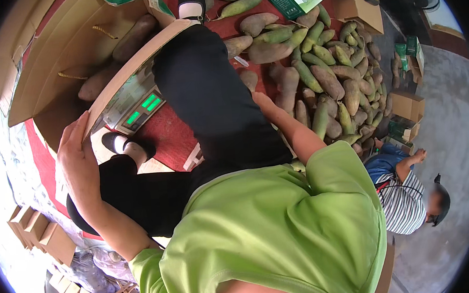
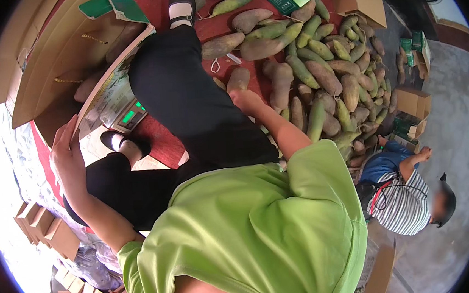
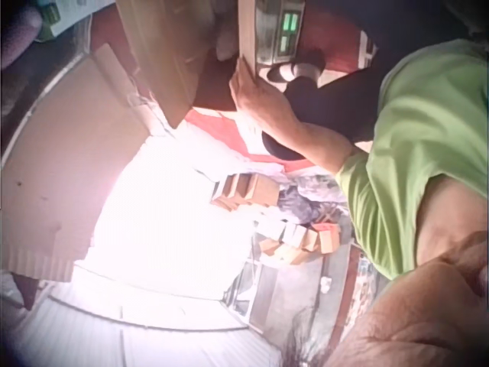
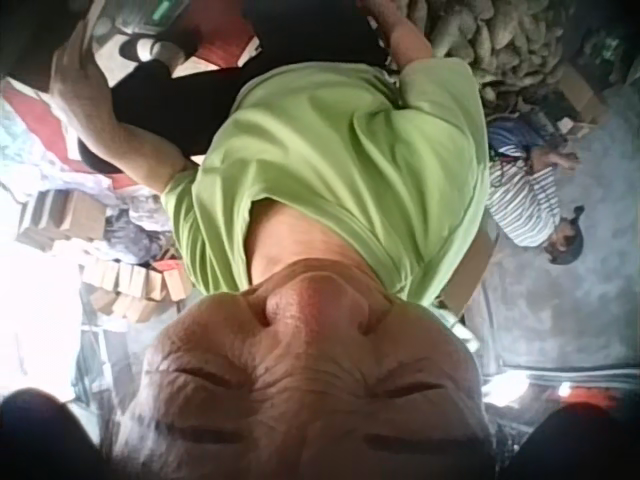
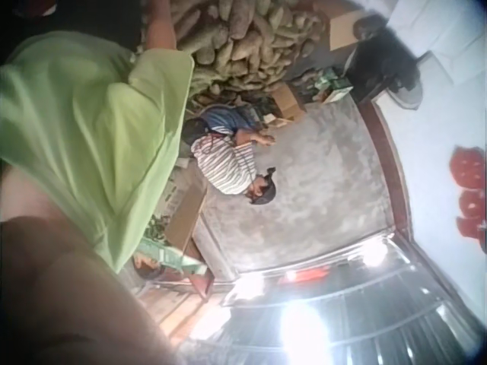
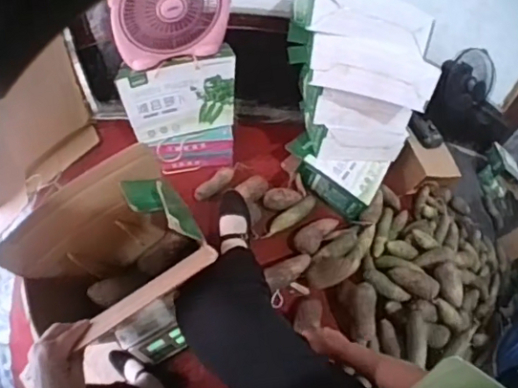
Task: Weighing and packing root vegetables into cardboard boxes.
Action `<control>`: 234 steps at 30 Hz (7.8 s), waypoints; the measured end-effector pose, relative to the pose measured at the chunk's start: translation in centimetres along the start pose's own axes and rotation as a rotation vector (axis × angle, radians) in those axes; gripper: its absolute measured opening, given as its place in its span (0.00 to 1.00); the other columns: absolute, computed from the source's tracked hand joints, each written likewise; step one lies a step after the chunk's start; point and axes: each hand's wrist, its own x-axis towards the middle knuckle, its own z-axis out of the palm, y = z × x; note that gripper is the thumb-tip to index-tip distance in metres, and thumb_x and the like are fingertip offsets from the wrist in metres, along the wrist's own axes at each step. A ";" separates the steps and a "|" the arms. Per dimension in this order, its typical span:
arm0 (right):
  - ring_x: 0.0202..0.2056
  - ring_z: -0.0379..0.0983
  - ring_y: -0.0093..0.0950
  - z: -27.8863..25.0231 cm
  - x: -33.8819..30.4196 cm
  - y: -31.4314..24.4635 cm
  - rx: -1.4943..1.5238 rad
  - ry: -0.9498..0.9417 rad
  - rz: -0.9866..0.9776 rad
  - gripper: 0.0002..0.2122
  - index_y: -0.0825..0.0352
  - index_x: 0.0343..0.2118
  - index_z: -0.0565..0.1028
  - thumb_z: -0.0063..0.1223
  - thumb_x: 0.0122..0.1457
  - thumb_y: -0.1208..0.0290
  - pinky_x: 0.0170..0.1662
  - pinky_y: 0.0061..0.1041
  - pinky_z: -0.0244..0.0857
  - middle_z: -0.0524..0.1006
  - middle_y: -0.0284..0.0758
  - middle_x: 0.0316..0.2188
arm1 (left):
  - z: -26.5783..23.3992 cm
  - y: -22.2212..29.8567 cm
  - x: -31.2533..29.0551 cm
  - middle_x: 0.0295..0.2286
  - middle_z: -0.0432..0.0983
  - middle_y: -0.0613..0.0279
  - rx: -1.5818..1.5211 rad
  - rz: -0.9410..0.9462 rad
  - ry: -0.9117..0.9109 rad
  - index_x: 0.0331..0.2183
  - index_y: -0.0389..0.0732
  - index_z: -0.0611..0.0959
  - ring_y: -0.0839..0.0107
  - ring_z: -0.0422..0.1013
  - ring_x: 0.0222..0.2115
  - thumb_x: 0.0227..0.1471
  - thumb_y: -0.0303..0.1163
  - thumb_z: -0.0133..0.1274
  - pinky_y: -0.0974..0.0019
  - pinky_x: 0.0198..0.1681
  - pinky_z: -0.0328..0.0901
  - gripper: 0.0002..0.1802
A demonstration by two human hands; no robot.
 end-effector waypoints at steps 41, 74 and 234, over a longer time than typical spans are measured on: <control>0.43 0.72 0.35 4.5 -1.3 14.4 0.977 0.524 1.128 0.35 0.66 0.50 0.67 0.74 0.37 0.70 0.40 0.43 0.68 0.74 0.37 0.43 | -0.4 0.4 -0.1 0.38 0.76 0.50 0.003 -0.015 0.035 0.42 0.36 0.81 0.52 0.73 0.40 0.43 0.12 0.47 0.60 0.46 0.67 0.22; 0.46 0.70 0.39 -19.8 1.0 -40.4 -0.048 0.543 -1.273 0.30 0.67 0.50 0.67 0.65 0.41 0.79 0.49 0.33 0.64 0.72 0.41 0.43 | 0.0 -1.2 -0.5 0.36 0.77 0.59 0.131 0.083 0.092 0.41 0.41 0.82 0.57 0.73 0.38 0.47 0.23 0.50 0.58 0.42 0.68 0.17; 0.27 0.74 0.24 -4.3 3.9 1.5 0.848 0.346 0.076 0.10 0.72 0.38 0.78 0.54 0.55 0.73 0.33 0.24 0.68 0.79 0.34 0.28 | -1.9 -2.5 -0.4 0.32 0.78 0.66 0.066 0.171 0.500 0.37 0.45 0.84 0.64 0.73 0.37 0.44 0.38 0.61 0.61 0.43 0.67 0.15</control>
